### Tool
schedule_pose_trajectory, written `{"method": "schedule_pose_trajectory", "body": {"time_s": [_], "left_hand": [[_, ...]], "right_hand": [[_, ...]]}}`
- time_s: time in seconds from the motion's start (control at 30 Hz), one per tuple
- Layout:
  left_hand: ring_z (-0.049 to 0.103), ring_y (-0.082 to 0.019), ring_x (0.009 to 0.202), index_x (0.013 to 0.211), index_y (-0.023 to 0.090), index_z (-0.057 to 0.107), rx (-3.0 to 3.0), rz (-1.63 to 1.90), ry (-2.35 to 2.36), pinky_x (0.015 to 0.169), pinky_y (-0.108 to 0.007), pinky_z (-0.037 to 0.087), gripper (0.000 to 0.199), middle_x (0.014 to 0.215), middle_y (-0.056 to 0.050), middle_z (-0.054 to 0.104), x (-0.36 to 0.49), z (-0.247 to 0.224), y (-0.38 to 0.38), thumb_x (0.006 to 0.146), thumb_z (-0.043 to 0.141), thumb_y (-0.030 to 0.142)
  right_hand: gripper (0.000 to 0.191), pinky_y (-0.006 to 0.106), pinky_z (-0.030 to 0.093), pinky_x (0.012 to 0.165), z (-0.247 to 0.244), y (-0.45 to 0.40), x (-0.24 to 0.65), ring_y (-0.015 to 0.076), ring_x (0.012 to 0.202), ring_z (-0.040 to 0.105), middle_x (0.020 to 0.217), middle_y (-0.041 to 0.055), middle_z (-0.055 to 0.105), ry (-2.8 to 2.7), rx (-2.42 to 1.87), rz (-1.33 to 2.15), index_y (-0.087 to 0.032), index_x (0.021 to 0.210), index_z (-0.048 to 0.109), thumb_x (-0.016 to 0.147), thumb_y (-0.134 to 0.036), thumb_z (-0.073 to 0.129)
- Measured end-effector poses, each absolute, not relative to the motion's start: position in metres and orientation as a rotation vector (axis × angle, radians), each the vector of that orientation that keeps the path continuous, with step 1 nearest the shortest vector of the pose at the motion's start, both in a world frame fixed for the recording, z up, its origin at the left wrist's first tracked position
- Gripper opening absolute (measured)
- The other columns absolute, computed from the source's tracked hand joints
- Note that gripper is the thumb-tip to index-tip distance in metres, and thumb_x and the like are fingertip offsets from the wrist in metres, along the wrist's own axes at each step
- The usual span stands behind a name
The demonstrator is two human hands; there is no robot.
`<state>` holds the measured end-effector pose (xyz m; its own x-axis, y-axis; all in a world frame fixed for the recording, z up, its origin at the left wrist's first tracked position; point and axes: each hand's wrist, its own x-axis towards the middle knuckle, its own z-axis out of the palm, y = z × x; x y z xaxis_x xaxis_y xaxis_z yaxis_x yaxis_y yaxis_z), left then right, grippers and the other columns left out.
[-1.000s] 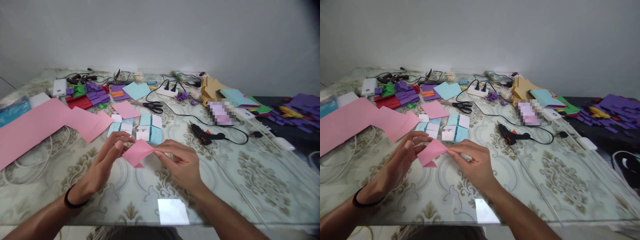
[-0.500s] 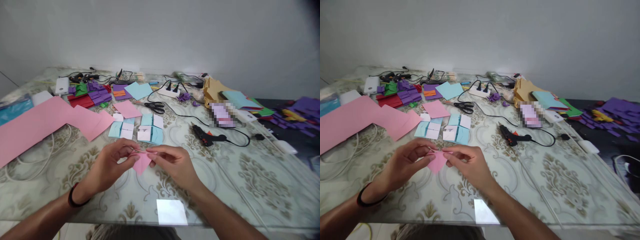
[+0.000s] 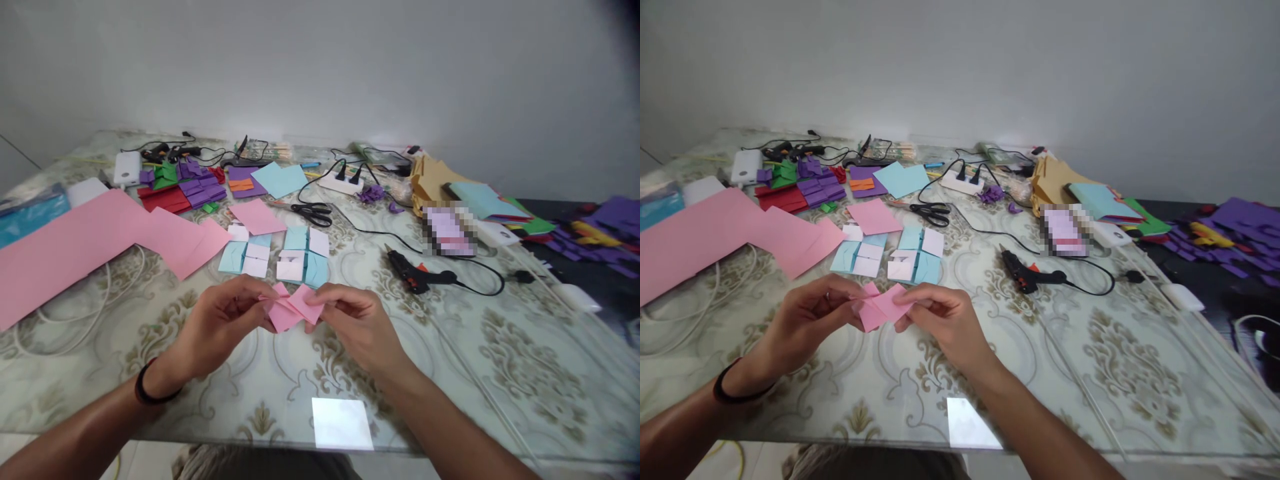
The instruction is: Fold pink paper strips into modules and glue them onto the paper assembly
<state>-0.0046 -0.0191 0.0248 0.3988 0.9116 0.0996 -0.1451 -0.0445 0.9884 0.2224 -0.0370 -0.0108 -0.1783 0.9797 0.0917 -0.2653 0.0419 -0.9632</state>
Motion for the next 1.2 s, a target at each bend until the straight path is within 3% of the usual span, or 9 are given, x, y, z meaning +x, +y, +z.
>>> {"method": "schedule_pose_trajectory", "body": {"time_s": [0.2,0.37,0.47,0.63,0.83,1.2], "left_hand": [[0.077,-0.014,0.072,0.092,0.019,0.078,1.436,0.981,0.848,0.067,-0.022,0.062,0.01,0.079,-0.002,0.078,-0.01,0.027,-0.018,0.094,0.069,0.014],[0.074,-0.016,0.072,0.091,0.02,0.078,1.893,1.014,0.902,0.065,-0.026,0.056,0.016,0.084,-0.005,0.081,-0.014,0.024,-0.019,0.094,0.065,0.011],[0.074,-0.015,0.074,0.098,0.022,0.077,2.025,1.0,0.866,0.069,-0.027,0.056,0.019,0.09,-0.004,0.081,-0.014,0.024,-0.021,0.096,0.062,0.01],[0.075,-0.016,0.087,0.123,0.024,0.063,1.701,0.946,0.804,0.073,-0.026,0.059,0.023,0.104,-0.006,0.078,-0.012,0.022,-0.024,0.103,0.057,0.016],[0.074,-0.018,0.086,0.111,0.022,0.055,1.508,0.892,0.755,0.079,-0.032,0.061,0.005,0.092,-0.004,0.072,-0.013,0.018,-0.024,0.106,0.055,0.022],[0.074,-0.019,0.085,0.113,0.022,0.055,1.461,0.838,0.812,0.08,-0.035,0.06,0.008,0.091,-0.004,0.076,-0.016,0.021,-0.022,0.105,0.056,0.025]], "right_hand": [[0.016,0.028,0.055,0.069,-0.003,-0.038,0.226,0.0159,0.08,0.07,0.092,0.0018,0.078,-1.325,-0.903,1.242,-0.028,0.091,0.083,0.091,-0.02,0.07],[0.009,0.026,0.046,0.057,0.008,-0.038,0.222,0.0146,0.069,0.06,0.079,0.0016,0.07,-1.356,-0.995,1.267,-0.023,0.084,0.077,0.088,-0.03,0.078],[0.024,0.024,0.045,0.057,0.009,-0.038,0.217,0.0131,0.066,0.057,0.075,-0.0021,0.066,-1.258,-1.059,1.283,-0.022,0.082,0.069,0.075,-0.028,0.091],[0.039,0.025,0.05,0.064,0.009,-0.038,0.215,0.0141,0.07,0.062,0.077,-0.0033,0.068,-1.205,-1.041,1.315,-0.025,0.101,0.067,0.074,-0.03,0.093],[0.035,0.025,0.049,0.062,0.01,-0.04,0.217,0.0138,0.069,0.062,0.076,-0.003,0.066,-1.264,-1.116,1.293,-0.025,0.104,0.069,0.078,-0.035,0.09],[0.027,0.027,0.05,0.065,0.011,-0.043,0.215,0.0147,0.069,0.062,0.075,-0.0031,0.064,-1.333,-1.206,1.261,-0.025,0.104,0.07,0.083,-0.032,0.084]]}}
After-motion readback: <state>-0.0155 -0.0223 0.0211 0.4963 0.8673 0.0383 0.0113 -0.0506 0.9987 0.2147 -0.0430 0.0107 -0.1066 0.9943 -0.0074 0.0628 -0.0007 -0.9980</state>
